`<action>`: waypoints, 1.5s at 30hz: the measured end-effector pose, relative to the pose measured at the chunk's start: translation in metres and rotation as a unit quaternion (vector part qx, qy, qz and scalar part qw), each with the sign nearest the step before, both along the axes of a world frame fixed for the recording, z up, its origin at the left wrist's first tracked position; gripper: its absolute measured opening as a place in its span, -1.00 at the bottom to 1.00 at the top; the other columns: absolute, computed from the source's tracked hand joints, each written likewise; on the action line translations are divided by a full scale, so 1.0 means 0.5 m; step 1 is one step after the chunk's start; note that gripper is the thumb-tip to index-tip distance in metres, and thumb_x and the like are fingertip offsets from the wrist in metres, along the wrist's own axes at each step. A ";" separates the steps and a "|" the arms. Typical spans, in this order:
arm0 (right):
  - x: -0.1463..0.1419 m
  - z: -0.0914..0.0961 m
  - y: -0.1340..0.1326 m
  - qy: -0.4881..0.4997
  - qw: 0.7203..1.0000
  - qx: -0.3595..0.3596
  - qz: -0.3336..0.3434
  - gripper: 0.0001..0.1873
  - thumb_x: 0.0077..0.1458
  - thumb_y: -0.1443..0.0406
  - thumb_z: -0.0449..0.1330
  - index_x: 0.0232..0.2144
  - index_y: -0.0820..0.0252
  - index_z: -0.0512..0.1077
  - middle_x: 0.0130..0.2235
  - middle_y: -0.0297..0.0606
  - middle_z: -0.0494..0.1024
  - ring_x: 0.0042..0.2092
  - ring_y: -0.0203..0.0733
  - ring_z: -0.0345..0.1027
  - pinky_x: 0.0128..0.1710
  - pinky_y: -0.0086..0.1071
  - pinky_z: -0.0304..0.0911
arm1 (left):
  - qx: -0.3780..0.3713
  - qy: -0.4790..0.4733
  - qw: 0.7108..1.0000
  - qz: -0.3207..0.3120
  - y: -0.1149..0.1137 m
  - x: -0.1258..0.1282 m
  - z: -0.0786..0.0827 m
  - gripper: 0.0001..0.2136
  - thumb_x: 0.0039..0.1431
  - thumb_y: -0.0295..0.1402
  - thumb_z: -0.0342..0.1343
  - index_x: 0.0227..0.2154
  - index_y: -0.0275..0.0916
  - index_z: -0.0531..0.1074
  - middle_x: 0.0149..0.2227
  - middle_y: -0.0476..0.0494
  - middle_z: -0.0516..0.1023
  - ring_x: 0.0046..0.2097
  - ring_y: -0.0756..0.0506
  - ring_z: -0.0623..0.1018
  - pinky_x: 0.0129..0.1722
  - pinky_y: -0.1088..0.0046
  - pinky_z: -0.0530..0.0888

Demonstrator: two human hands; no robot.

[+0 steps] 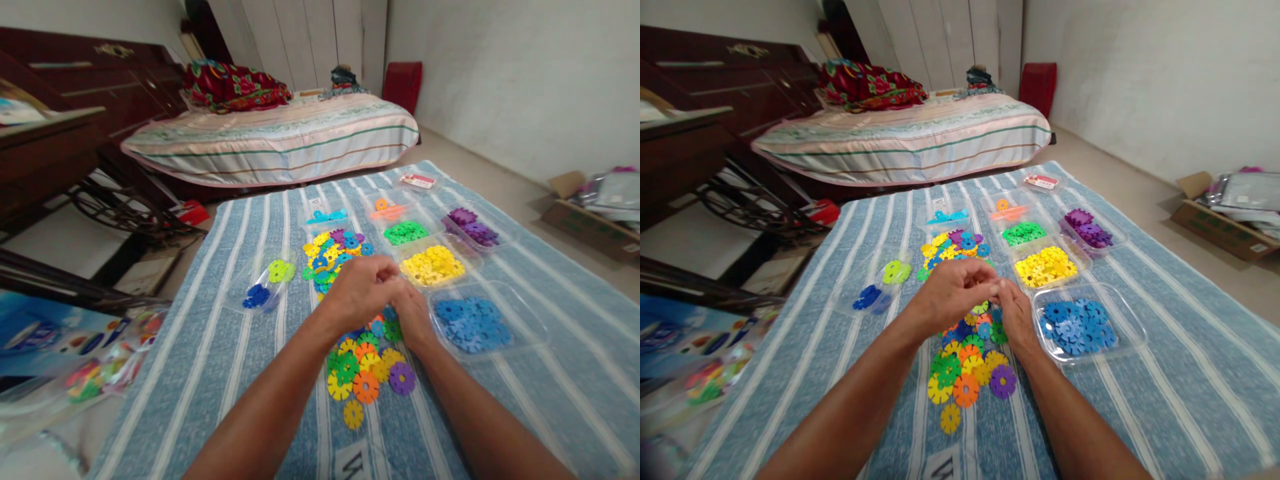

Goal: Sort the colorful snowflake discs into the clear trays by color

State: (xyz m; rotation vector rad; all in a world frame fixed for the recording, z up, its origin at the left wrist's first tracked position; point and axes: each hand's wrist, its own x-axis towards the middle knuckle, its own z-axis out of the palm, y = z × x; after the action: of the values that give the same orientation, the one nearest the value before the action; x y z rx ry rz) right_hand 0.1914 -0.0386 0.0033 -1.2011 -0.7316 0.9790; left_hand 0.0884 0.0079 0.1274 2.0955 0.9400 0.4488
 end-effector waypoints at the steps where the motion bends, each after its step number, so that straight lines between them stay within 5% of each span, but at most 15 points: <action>1: 0.000 -0.002 0.001 0.004 1.000 -0.005 0.001 -0.63 0.05 -0.01 0.08 -0.32 0.12 0.47 -0.28 -0.31 0.57 -0.21 -0.18 0.42 -0.22 -0.34 0.31 | 0.013 0.056 0.998 -0.023 -0.007 -0.022 -0.004 -0.89 0.00 -0.40 0.03 -0.47 -0.26 0.45 -0.50 0.00 0.45 -0.41 0.01 0.41 -0.40 0.51 0.29; 5: -0.001 -0.012 0.004 0.030 0.999 -0.015 0.002 -0.58 0.04 -0.05 0.08 -0.29 0.13 0.46 -0.32 -0.26 0.58 -0.22 -0.19 0.44 -0.21 -0.32 0.31 | 0.058 0.254 0.964 -0.056 -0.051 -0.122 -0.041 -0.95 -0.04 -0.43 0.04 -0.50 -0.22 0.39 -0.47 -0.01 0.43 -0.40 -0.03 0.39 -0.38 0.47 0.25; 10: -0.003 -0.015 0.007 0.032 0.999 -0.011 -0.004 -0.57 0.02 -0.06 0.09 -0.30 0.15 0.46 -0.32 -0.23 0.58 -0.24 -0.18 0.44 -0.23 -0.32 0.32 | 0.053 0.339 0.937 -0.063 -0.105 -0.173 -0.084 -0.90 -0.04 -0.44 0.02 -0.40 -0.20 0.35 -0.28 -0.08 0.43 -0.22 -0.10 0.42 -0.27 0.43 0.30; 15: -0.004 -0.015 0.009 0.028 1.000 -0.008 0.000 -0.55 0.03 -0.07 0.08 -0.30 0.16 0.45 -0.35 -0.24 0.59 -0.24 -0.18 0.45 -0.23 -0.31 0.33 | 0.044 0.324 0.943 -0.058 -0.121 -0.179 -0.104 -0.90 -0.01 -0.43 -0.01 -0.37 -0.18 0.30 -0.20 -0.09 0.40 -0.15 -0.10 0.39 -0.20 0.41 0.29; 27: -0.005 -0.013 0.008 0.025 1.000 -0.012 0.005 -0.56 0.04 -0.06 0.07 -0.29 0.15 0.45 -0.32 -0.23 0.59 -0.24 -0.18 0.45 -0.23 -0.32 0.32 | -0.039 0.226 0.973 0.010 -0.117 -0.180 -0.108 -0.90 -0.19 -0.50 -0.01 -0.57 -0.23 0.17 -0.46 0.04 0.34 -0.40 0.01 0.31 -0.44 0.52 0.12; 35: -0.010 -0.012 0.009 0.024 0.999 -0.023 0.007 -0.54 0.04 -0.07 0.07 -0.28 0.16 0.47 -0.31 -0.20 0.58 -0.23 -0.15 0.45 -0.22 -0.28 0.33 | -0.170 0.060 0.981 0.067 -0.017 -0.154 -0.084 -0.93 -0.13 -0.40 0.07 -0.59 -0.26 0.30 -0.66 0.12 0.26 -0.57 0.08 0.27 -0.57 0.58 0.18; 41: -0.010 -0.012 0.008 0.025 0.999 -0.029 0.009 -0.50 0.03 -0.09 0.07 -0.28 0.20 0.47 -0.31 -0.17 0.58 -0.23 -0.14 0.45 -0.21 -0.29 0.32 | -0.116 -0.048 0.983 0.136 0.116 -0.005 -0.054 -0.95 -0.14 -0.46 0.12 -0.56 -0.29 0.35 -0.70 0.11 0.32 -0.62 0.07 0.36 -0.60 0.61 0.24; 45: -0.008 -0.012 0.007 0.030 0.999 -0.031 0.008 -0.49 0.02 -0.09 0.07 -0.28 0.20 0.46 -0.32 -0.18 0.59 -0.25 -0.15 0.45 -0.21 -0.28 0.32 | -0.117 -0.156 0.966 0.167 0.162 0.082 -0.027 -0.87 -0.07 -0.48 0.10 -0.38 -0.32 0.37 -0.55 0.01 0.44 -0.51 0.04 0.47 -0.54 0.58 0.35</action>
State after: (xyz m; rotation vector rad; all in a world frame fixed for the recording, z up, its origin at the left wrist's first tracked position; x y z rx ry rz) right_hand 0.1873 -0.0353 -0.0028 -1.2155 -0.6685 1.0539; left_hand 0.1295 0.0887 0.1141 1.5990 1.0987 0.7766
